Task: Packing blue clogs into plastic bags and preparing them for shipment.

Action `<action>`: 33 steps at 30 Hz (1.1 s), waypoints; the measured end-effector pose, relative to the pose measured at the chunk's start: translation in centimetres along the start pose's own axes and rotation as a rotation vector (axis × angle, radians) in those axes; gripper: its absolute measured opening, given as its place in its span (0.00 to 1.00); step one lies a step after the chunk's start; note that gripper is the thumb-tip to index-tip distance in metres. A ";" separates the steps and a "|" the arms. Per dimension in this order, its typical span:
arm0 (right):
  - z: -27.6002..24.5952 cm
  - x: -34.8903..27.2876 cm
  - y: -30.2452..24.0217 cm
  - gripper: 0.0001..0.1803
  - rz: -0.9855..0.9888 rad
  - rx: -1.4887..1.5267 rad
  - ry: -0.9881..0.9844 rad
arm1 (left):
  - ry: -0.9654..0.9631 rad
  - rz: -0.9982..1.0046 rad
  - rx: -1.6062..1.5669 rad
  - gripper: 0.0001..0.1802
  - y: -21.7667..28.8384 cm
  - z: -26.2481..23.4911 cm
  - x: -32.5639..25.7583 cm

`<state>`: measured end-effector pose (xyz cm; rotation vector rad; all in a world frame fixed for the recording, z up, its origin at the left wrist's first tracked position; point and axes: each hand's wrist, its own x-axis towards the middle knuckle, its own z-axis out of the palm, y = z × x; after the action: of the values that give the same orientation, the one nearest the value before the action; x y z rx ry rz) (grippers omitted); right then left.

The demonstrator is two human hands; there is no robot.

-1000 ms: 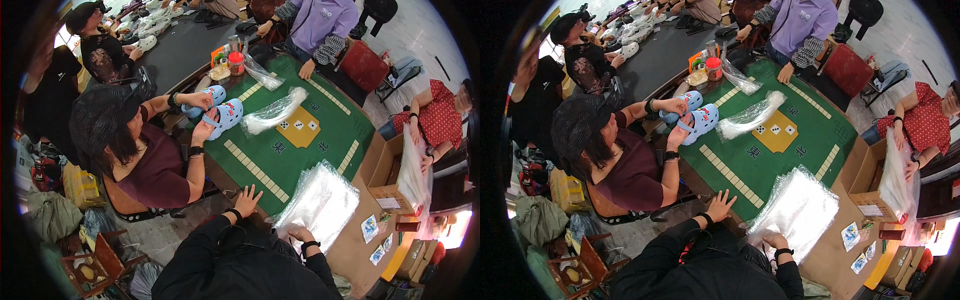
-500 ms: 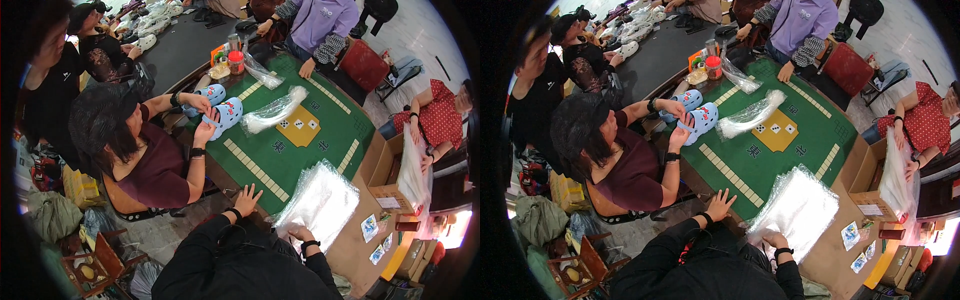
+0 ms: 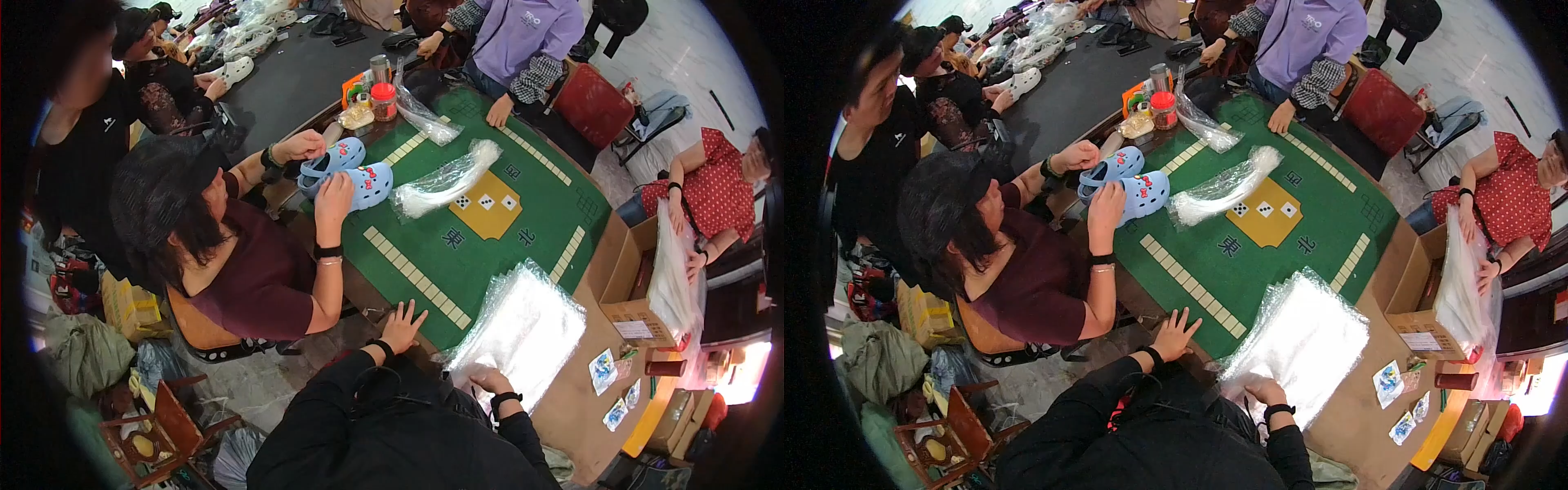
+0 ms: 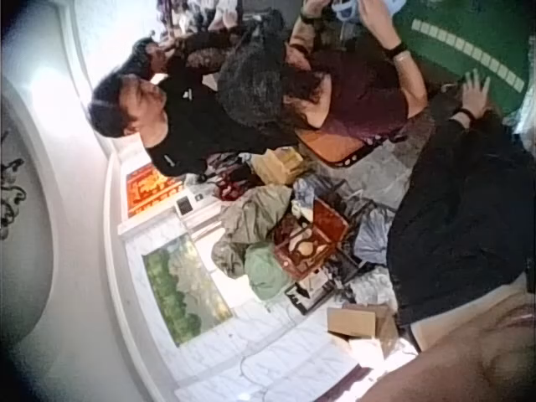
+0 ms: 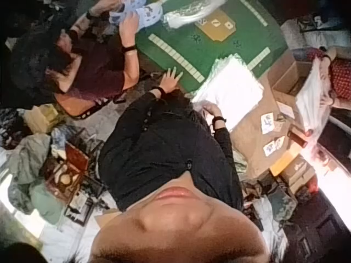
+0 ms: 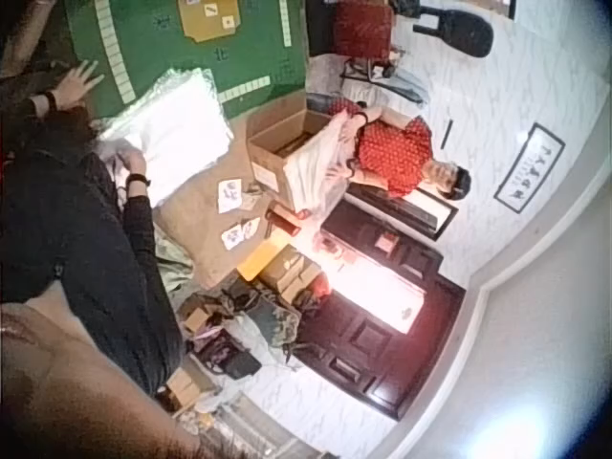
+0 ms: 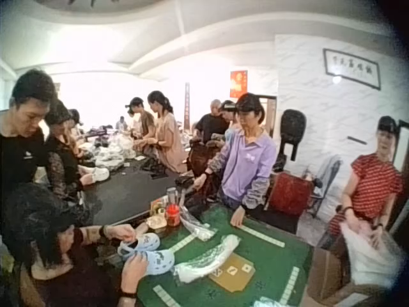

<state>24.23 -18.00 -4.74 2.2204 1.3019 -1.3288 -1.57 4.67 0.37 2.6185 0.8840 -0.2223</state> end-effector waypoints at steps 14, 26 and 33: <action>-2.3 -2.1 -2.1 0.31 -0.006 -0.017 -0.031 | 0.029 0.009 0.009 0.51 -0.1 0.3 -0.1; -3.3 -2.9 -3.0 0.33 0.010 -0.022 -0.051 | 0.020 0.009 0.004 0.51 -0.2 0.2 -0.1; -1.3 -1.6 -1.4 0.34 -0.005 0.017 0.008 | 0.007 0.000 0.013 0.52 -0.3 0.3 -0.2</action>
<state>23.60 -17.33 -2.47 2.2372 1.3047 -1.3394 -1.91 4.65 0.08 2.6330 0.8871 -0.2203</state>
